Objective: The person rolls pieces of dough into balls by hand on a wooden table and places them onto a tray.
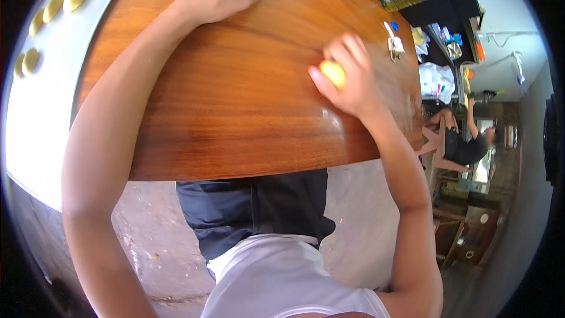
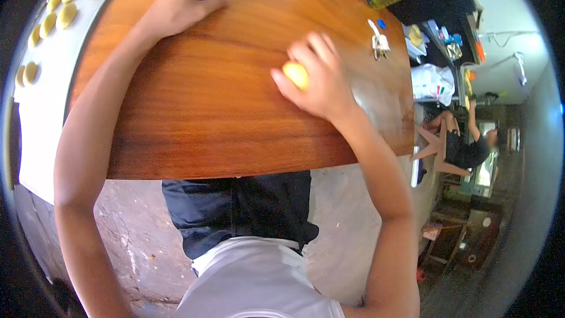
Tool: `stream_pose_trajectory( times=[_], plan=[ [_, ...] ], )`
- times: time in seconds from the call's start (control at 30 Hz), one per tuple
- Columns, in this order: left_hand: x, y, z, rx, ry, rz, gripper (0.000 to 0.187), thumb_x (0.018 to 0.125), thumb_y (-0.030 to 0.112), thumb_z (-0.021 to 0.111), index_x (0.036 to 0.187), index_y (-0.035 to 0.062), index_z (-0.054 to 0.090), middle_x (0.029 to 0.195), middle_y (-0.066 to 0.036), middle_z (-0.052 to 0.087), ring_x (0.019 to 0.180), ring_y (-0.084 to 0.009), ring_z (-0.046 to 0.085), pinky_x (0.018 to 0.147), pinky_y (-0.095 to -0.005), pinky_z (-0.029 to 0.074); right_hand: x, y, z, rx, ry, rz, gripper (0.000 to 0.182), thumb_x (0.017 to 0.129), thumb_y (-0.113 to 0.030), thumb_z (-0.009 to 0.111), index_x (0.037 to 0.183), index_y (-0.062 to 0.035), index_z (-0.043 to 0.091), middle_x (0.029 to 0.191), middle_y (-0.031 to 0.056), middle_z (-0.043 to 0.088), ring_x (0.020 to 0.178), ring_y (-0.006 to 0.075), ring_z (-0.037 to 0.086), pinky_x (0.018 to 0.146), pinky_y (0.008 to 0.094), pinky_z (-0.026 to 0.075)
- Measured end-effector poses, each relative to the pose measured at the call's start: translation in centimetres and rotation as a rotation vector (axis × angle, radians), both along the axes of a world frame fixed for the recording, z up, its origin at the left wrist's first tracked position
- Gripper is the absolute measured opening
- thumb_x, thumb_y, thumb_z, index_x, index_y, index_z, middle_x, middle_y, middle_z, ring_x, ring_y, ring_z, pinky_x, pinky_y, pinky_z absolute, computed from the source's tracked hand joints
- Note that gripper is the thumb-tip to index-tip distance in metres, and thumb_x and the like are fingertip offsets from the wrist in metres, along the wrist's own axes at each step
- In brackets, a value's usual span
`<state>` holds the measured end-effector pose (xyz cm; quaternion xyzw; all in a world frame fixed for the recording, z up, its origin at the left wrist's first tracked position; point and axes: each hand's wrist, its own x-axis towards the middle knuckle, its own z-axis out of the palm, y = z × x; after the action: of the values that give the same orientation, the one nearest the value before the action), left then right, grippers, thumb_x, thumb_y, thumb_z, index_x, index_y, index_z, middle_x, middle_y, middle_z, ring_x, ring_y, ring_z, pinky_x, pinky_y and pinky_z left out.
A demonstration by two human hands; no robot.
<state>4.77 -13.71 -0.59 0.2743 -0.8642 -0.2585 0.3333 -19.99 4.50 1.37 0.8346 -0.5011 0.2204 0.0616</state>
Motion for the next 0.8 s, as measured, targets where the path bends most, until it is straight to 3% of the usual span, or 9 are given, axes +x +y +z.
stream_pose_trajectory(
  times=[0.1,0.2,0.27,0.37,0.5,0.63,0.7,0.8],
  plan=[
    [0.4,0.0,0.0,0.070,-0.009,0.032,0.031,0.096,0.026,0.068,0.102,-0.0040,0.071,0.081,-0.020,0.070,0.071,-0.0263,0.066,0.074,-0.0389,0.053,3.8,-3.7,-0.7,-0.035,-0.066,0.015,0.032,0.078,-0.026,0.082,0.087,-0.0056,0.059,0.093,0.0130,0.056,0.090,0.0348,0.055,0.080,0.0452,0.047],
    [1.0,0.1,0.7,0.034,-0.082,0.061,0.031,0.096,0.026,0.068,0.103,-0.0041,0.072,0.084,-0.020,0.072,0.074,-0.0275,0.069,0.075,-0.0401,0.054,7.9,1.2,0.4,0.129,-0.139,0.195,0.030,0.080,-0.027,0.079,0.094,-0.0061,0.063,0.103,0.0146,0.058,0.100,0.0355,0.056,0.087,0.0463,0.049],
    [0.9,1.1,1.9,0.029,-0.025,0.022,0.023,0.089,0.019,0.068,0.091,-0.0028,0.074,0.084,-0.025,0.071,0.079,-0.0410,0.069,0.074,-0.0462,0.055,6.8,5.7,0.8,0.180,-0.093,0.191,0.030,0.080,-0.025,0.077,0.099,-0.0056,0.064,0.109,0.0163,0.059,0.104,0.0371,0.057,0.089,0.0473,0.049],
    [0.5,0.9,1.3,-0.046,-0.043,0.057,0.023,0.087,0.020,0.068,0.091,-0.0024,0.074,0.084,-0.024,0.071,0.079,-0.0415,0.069,0.074,-0.0467,0.055,0.9,7.0,-0.4,0.130,-0.045,0.017,0.029,0.080,-0.021,0.075,0.101,-0.0047,0.064,0.106,0.0173,0.059,0.099,0.0379,0.057,0.085,0.0477,0.050],
    [0.0,0.8,1.0,-0.031,-0.015,0.072,0.022,0.086,0.019,0.069,0.090,-0.0017,0.073,0.083,-0.024,0.071,0.079,-0.0407,0.069,0.073,-0.0468,0.055,-1.7,-1.6,-0.5,0.022,-0.002,-0.020,0.028,0.080,-0.024,0.079,0.094,-0.0056,0.061,0.094,0.0149,0.059,0.091,0.0361,0.057,0.081,0.0447,0.047],
    [0.7,1.0,1.8,0.015,-0.080,0.055,0.020,0.085,0.018,0.069,0.089,-0.0015,0.073,0.082,-0.024,0.071,0.078,-0.0401,0.069,0.073,-0.0470,0.054,4.5,-7.2,-1.2,-0.066,-0.123,0.173,0.033,0.078,-0.030,0.081,0.092,-0.0076,0.061,0.092,0.0126,0.060,0.093,0.0355,0.057,0.086,0.0454,0.047],
    [0.8,1.0,1.4,0.000,-0.015,0.030,0.019,0.086,0.017,0.069,0.088,-0.0011,0.073,0.081,-0.023,0.070,0.077,-0.0400,0.069,0.071,-0.0473,0.054,7.1,-3.2,-0.4,0.055,-0.120,0.164,0.035,0.079,-0.029,0.079,0.099,-0.0067,0.062,0.110,0.0158,0.059,0.106,0.0375,0.055,0.094,0.0463,0.047],
    [0.4,0.6,0.7,-0.079,0.016,0.025,0.019,0.086,0.017,0.068,0.088,-0.0009,0.073,0.082,-0.023,0.070,0.077,-0.0404,0.069,0.071,-0.0472,0.054,5.4,3.5,0.2,0.178,-0.131,0.145,0.038,0.081,-0.026,0.076,0.109,-0.0045,0.064,0.119,0.0192,0.058,0.111,0.0393,0.055,0.099,0.0486,0.046]
  ],
)
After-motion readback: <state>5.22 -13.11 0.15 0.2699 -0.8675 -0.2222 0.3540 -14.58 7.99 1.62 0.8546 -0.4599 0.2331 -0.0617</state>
